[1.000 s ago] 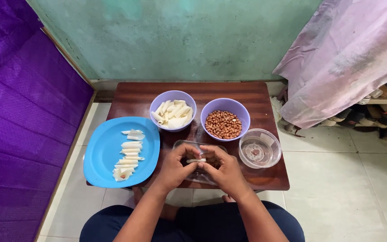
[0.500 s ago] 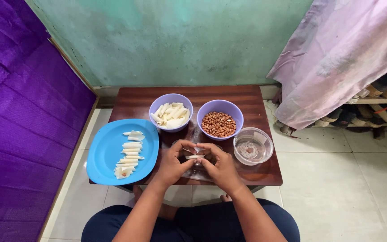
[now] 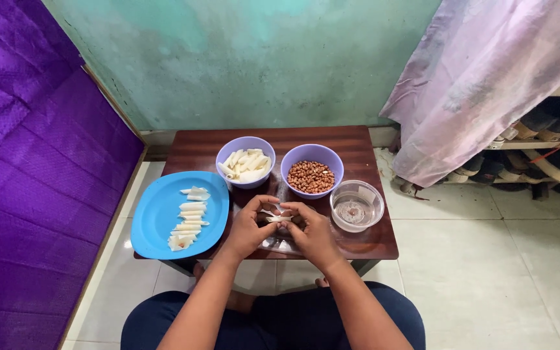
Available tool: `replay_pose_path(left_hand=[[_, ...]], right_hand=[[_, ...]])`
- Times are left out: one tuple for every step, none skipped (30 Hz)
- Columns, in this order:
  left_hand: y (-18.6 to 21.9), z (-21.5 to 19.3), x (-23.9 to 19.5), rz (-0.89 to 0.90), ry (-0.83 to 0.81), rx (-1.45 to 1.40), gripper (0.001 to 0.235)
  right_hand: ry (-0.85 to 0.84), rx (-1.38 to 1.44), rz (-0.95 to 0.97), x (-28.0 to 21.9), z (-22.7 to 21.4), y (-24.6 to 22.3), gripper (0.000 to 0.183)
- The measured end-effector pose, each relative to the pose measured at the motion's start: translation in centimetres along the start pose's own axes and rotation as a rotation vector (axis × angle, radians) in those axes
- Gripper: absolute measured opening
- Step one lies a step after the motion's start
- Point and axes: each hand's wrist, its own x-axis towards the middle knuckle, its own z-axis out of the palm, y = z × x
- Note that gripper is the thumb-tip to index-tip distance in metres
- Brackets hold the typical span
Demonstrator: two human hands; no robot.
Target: The person sits on the floor and wraps white, rectangular food items with thin, translucent sheets. They place peanuts inside the sheets before folding them into small packets and arranging them on a blue plate.
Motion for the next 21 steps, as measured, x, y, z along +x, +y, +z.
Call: replay_pose_path(left_hand=[[0.09, 0.02, 0.00, 0.001, 0.000, 0.001, 0.055], [0.14, 0.06, -0.04, 0.005, -0.002, 0.004, 0.055], [0.17, 0.08, -0.05, 0.008, -0.004, 0.007, 0.056], [0.17, 0.09, -0.08, 0.009, -0.004, 0.008, 0.056], [0.15, 0.08, -0.09, 0.008, -0.004, 0.008, 0.055], [0.14, 0.04, -0.07, 0.008, -0.004, 0.008, 0.055], [0.44, 0.05, -0.14, 0.008, -0.004, 0.008, 0.055], [0.69, 0.09, -0.26, 0.010, -0.003, 0.008, 0.055], [0.92, 0.12, -0.37, 0.012, -0.003, 0.008, 0.054], [0.85, 0.11, -0.31, 0.011, -0.004, 0.007, 0.054], [0.79, 0.09, -0.25, 0.011, -0.003, 0.006, 0.054], [0.70, 0.05, -0.21, 0.011, -0.002, 0.005, 0.054], [0.55, 0.01, -0.16, 0.010, -0.002, 0.004, 0.054], [0.41, -0.05, -0.10, 0.012, 0.000, 0.007, 0.054], [0.27, -0.11, -0.03, 0.015, 0.002, 0.010, 0.054], [0.35, -0.09, -0.09, 0.014, 0.002, 0.009, 0.054], [0.44, -0.08, -0.14, 0.021, 0.003, 0.000, 0.053], [0.53, -0.05, -0.17, 0.028, 0.003, -0.009, 0.053], [0.49, -0.07, -0.17, 0.027, 0.002, -0.009, 0.053], [0.46, -0.07, -0.17, 0.030, 0.005, -0.006, 0.053], [0.43, -0.07, -0.17, 0.032, 0.008, -0.002, 0.053]], right_hand=[[0.001, 0.000, -0.001, -0.06, -0.05, -0.05, 0.036], [0.002, -0.006, -0.010, -0.15, -0.10, -0.09, 0.035], [0.004, -0.013, -0.019, -0.21, -0.13, -0.11, 0.035], [0.004, -0.013, -0.020, -0.24, -0.13, -0.01, 0.035], [0.008, -0.030, -0.039, -0.24, -0.12, 0.09, 0.035], [0.012, -0.046, -0.059, -0.21, -0.09, 0.19, 0.035], [0.012, -0.046, -0.059, -0.15, -0.06, 0.08, 0.035], [0.017, -0.042, -0.065, -0.19, -0.03, 0.00, 0.035], [0.023, -0.038, -0.070, -0.20, 0.01, -0.07, 0.034], [0.023, -0.038, -0.069, -0.20, 0.00, -0.03, 0.034], [0.028, -0.040, -0.067, -0.17, 0.01, 0.02, 0.034], [0.032, -0.041, -0.065, -0.15, 0.05, 0.06, 0.033], [0.031, -0.042, -0.063, -0.17, 0.04, 0.01, 0.033], [0.027, -0.038, -0.063, -0.15, 0.03, -0.05, 0.033], [0.022, -0.035, -0.063, -0.12, 0.03, -0.11, 0.032], [0.022, -0.035, -0.062, -0.10, 0.06, -0.12, 0.032], [0.028, -0.034, -0.062, -0.08, 0.09, -0.14, 0.032], [0.034, -0.033, -0.062, -0.05, 0.11, -0.15, 0.031], [0.035, -0.033, -0.061, 0.00, 0.10, -0.23, 0.031], [0.029, -0.048, -0.066, 0.04, 0.09, -0.32, 0.032], [0.024, -0.063, -0.071, 0.09, 0.08, -0.42, 0.032]])
